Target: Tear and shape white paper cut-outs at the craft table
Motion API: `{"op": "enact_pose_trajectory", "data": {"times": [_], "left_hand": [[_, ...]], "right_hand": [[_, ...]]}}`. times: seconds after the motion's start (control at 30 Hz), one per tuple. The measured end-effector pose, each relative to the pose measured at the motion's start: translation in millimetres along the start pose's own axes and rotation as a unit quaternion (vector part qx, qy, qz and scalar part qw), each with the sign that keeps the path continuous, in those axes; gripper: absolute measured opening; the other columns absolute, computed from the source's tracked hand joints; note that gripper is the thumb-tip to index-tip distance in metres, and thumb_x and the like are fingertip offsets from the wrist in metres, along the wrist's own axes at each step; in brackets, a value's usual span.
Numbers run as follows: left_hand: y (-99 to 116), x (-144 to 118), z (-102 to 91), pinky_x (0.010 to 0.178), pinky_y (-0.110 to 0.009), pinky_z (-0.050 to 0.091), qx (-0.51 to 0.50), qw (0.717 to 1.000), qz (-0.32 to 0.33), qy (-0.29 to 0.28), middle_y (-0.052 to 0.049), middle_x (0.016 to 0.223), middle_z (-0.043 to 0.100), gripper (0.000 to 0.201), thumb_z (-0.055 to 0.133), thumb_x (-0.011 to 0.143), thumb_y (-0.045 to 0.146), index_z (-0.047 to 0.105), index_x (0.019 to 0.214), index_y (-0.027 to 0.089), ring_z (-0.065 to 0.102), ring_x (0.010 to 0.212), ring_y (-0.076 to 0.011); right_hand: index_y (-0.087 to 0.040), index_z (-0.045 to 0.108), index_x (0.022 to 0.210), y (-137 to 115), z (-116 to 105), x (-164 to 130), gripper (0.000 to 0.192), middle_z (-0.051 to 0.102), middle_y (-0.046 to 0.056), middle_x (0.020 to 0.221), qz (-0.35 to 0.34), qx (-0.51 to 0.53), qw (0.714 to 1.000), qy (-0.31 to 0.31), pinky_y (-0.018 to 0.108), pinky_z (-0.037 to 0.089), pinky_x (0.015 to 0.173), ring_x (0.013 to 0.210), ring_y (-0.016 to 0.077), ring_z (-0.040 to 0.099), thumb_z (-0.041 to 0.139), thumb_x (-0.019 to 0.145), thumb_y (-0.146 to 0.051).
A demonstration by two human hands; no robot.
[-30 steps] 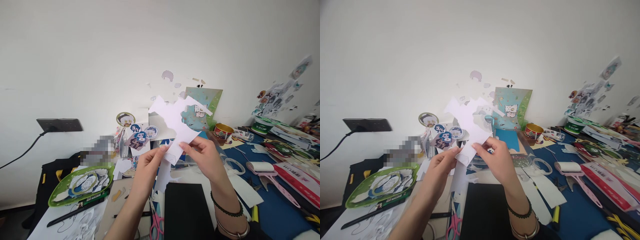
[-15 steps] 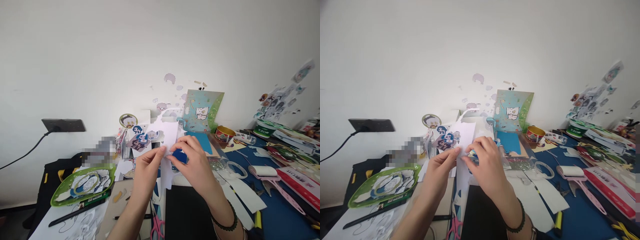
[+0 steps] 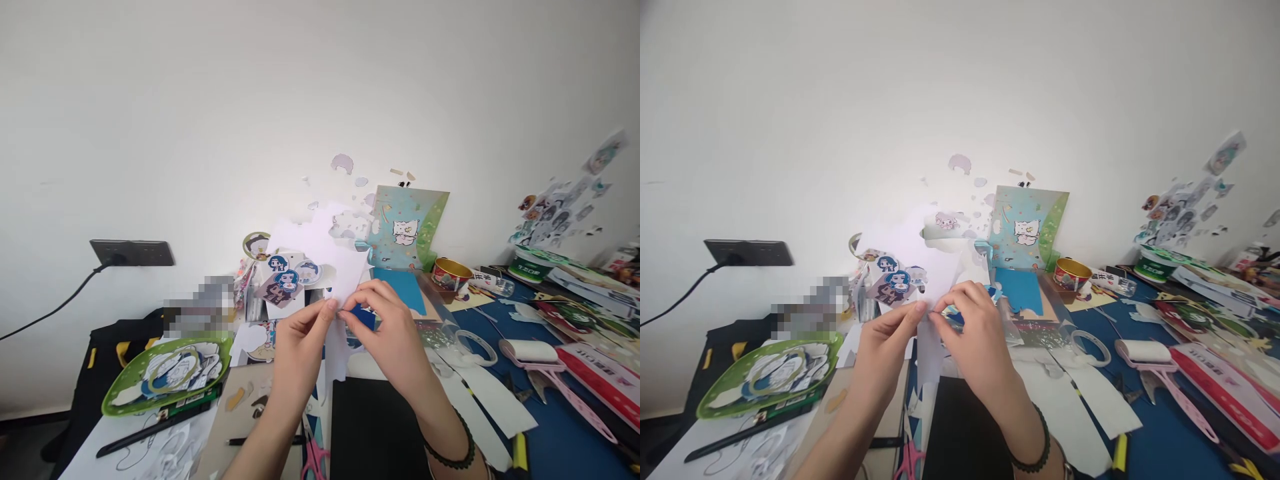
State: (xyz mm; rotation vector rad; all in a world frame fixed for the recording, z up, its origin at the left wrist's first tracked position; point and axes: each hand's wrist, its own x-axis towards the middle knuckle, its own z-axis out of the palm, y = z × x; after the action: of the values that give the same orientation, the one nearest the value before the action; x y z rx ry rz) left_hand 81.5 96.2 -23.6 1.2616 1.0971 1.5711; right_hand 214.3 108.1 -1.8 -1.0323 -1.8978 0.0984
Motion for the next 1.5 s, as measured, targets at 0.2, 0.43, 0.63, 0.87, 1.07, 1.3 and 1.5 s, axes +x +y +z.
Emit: {"op": "enact_pose_trajectory", "data": {"times": [0.2, 0.43, 0.63, 0.87, 1.07, 1.3, 1.5], "left_hand": [[5.0, 1.7, -2.7, 0.073, -0.025, 0.047, 0.012, 1.000, 0.003, -0.014, -0.002, 0.077, 0.074, 0.018, 0.068, 0.076, 0.033, 0.077, 0.083, 0.020, 0.063, 0.079, -0.0193], [10.7, 2.8, -11.7, 0.066, -0.023, 0.043, 0.066, 0.997, 0.009, -0.024, -0.001, 0.070, 0.067, 0.023, 0.062, 0.080, 0.036, 0.072, 0.072, 0.017, 0.055, 0.071, -0.0159], [11.5, 9.2, -20.3, 0.060, -0.024, 0.040, 0.078, 0.997, -0.013, -0.001, 0.000, 0.064, 0.061, 0.025, 0.063, 0.077, 0.037, 0.067, 0.063, 0.017, 0.050, 0.065, -0.0151], [6.8, 14.0, -26.5, 0.062, -0.024, 0.041, 0.052, 0.998, -0.044, 0.004, 0.001, 0.061, 0.060, 0.023, 0.065, 0.074, 0.036, 0.068, 0.061, 0.018, 0.050, 0.064, -0.0150], [7.3, 13.6, -29.2, 0.053, -0.023, 0.033, 0.047, 0.998, -0.048, -0.004, 0.003, 0.053, 0.045, 0.032, 0.063, 0.075, 0.041, 0.059, 0.054, 0.018, 0.037, 0.055, -0.0118], [12.4, 12.0, -30.1, 0.052, -0.022, 0.031, 0.028, 0.998, -0.058, -0.011, 0.003, 0.054, 0.043, 0.030, 0.065, 0.075, 0.039, 0.060, 0.056, 0.017, 0.034, 0.056, -0.0111], [11.3, 12.0, -31.1, 0.051, -0.023, 0.031, 0.041, 0.998, -0.050, -0.003, 0.003, 0.053, 0.044, 0.030, 0.064, 0.075, 0.038, 0.060, 0.054, 0.017, 0.035, 0.054, -0.0114]], "right_hand": [[-0.021, 0.057, 0.076, 0.5, 1.5, -1.9, 0.012, 0.060, 0.001, 0.083, -0.042, -0.058, 0.997, -0.005, 0.029, 0.046, 0.069, 0.082, 0.0170, 0.056, 0.058, 0.084, -0.014], [-0.017, 0.057, 0.079, -2.0, 11.3, -4.4, 0.014, 0.062, 0.008, 0.091, -0.187, -0.207, 0.960, 0.043, 0.033, 0.043, 0.070, 0.081, 0.0191, 0.054, 0.050, 0.089, -0.011], [-0.014, 0.062, 0.093, -0.5, 18.0, -5.3, 0.013, 0.067, 0.010, 0.097, -0.283, -0.272, 0.917, 0.075, 0.035, 0.043, 0.076, 0.090, 0.0211, 0.057, 0.053, 0.087, -0.007], [-0.011, 0.065, 0.094, -0.3, 20.5, -6.0, 0.013, 0.070, 0.010, 0.096, -0.331, -0.273, 0.898, 0.100, 0.036, 0.047, 0.077, 0.090, 0.0206, 0.059, 0.059, 0.084, -0.007], [-0.013, 0.065, 0.090, -1.4, 21.8, -6.0, 0.011, 0.069, 0.010, 0.091, -0.350, -0.255, 0.894, 0.118, 0.036, 0.048, 0.075, 0.088, 0.0204, 0.060, 0.060, 0.083, -0.007], [-0.014, 0.065, 0.086, -1.2, 21.6, -6.0, 0.009, 0.069, 0.009, 0.089, -0.354, -0.236, 0.895, 0.136, 0.034, 0.050, 0.073, 0.086, 0.0191, 0.061, 0.062, 0.082, -0.007], [-0.015, 0.065, 0.089, -1.0, 21.4, -6.6, 0.011, 0.069, 0.008, 0.088, -0.365, -0.228, 0.892, 0.139, 0.035, 0.051, 0.074, 0.086, 0.0194, 0.062, 0.060, 0.083, -0.006]]}}
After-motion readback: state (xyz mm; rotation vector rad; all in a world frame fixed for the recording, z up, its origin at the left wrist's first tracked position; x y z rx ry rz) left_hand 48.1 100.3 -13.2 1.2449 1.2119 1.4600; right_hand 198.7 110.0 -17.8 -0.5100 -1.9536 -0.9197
